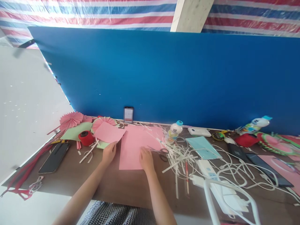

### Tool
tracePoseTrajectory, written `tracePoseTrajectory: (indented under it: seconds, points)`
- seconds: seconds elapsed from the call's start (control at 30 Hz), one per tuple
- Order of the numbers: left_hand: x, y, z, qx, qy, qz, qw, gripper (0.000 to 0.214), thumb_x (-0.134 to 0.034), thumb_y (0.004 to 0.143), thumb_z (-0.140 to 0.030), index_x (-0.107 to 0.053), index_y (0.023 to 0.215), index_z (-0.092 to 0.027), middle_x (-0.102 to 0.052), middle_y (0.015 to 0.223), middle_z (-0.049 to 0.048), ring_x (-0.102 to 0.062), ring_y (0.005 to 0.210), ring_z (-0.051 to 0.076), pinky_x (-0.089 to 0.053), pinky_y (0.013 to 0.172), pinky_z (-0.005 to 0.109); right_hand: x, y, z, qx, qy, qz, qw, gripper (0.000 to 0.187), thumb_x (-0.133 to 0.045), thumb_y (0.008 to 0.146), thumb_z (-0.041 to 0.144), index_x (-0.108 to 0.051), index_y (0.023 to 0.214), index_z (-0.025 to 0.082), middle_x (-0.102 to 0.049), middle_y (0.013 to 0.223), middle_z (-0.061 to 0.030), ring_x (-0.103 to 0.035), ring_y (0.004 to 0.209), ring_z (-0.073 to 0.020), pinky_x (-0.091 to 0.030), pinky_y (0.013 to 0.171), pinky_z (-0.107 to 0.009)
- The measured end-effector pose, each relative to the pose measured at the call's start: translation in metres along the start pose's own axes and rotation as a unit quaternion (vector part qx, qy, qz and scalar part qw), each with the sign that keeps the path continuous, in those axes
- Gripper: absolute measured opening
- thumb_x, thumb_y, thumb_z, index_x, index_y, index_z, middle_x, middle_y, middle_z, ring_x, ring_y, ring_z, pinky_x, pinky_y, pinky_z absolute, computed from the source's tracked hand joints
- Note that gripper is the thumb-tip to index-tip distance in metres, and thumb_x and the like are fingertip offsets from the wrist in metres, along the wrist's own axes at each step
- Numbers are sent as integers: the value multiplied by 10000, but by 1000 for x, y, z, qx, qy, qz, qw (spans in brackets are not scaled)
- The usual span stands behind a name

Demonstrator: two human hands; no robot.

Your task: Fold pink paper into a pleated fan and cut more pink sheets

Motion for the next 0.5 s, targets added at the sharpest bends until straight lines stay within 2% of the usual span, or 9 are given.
tracePoseTrajectory:
  seconds: [0.1,0.2,0.27,0.4,0.5]
  points:
    - [0,-1,1,-38,-40,14,998,314,-357,834,-105,-555,1067,-178,-639,1024,64,-589,959,170,-467,852,318,-2,0,-2,0,15,-2,1000,354,-351,796,108,-583,1061,143,-612,1096,-108,-518,1073,-220,-282,1013,-446]
    - [0,-1,3,-45,-65,32,996,335,-342,837,-103,-551,1084,-188,-631,1051,57,-581,985,162,-465,872,320,-3,0,-5,-9,20,5,1000,346,-357,794,118,-584,1054,139,-610,1098,-113,-517,1074,-226,-303,996,-445]
    - [2,2,3,-32,-81,24,996,322,-346,844,-121,-556,1080,-184,-632,1049,68,-585,977,165,-468,868,325,-4,0,-5,-14,22,8,1000,343,-358,794,126,-584,1051,140,-610,1098,-113,-516,1075,-226,-309,992,-442]
    - [19,15,1,37,-102,-59,992,293,-399,844,-196,-536,1100,-154,-605,1078,118,-575,989,192,-470,848,356,-3,0,-5,-12,24,0,1000,342,-358,789,124,-594,1035,153,-619,1082,-110,-523,1066,-226,-292,997,-454]
    - [51,23,7,56,-71,-137,986,294,-459,807,-199,-545,1084,-151,-564,1119,126,-483,1112,219,-382,941,404,-3,0,-5,-7,23,-4,1000,340,-359,793,126,-596,1035,159,-623,1075,-107,-522,1065,-224,-280,1002,-459]
Point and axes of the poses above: each hand's wrist, its own y-axis towards the middle knuckle, its own x-axis out of the back of the hand, z = x × y, the point moved 1 cm from there along y, towards the middle knuckle
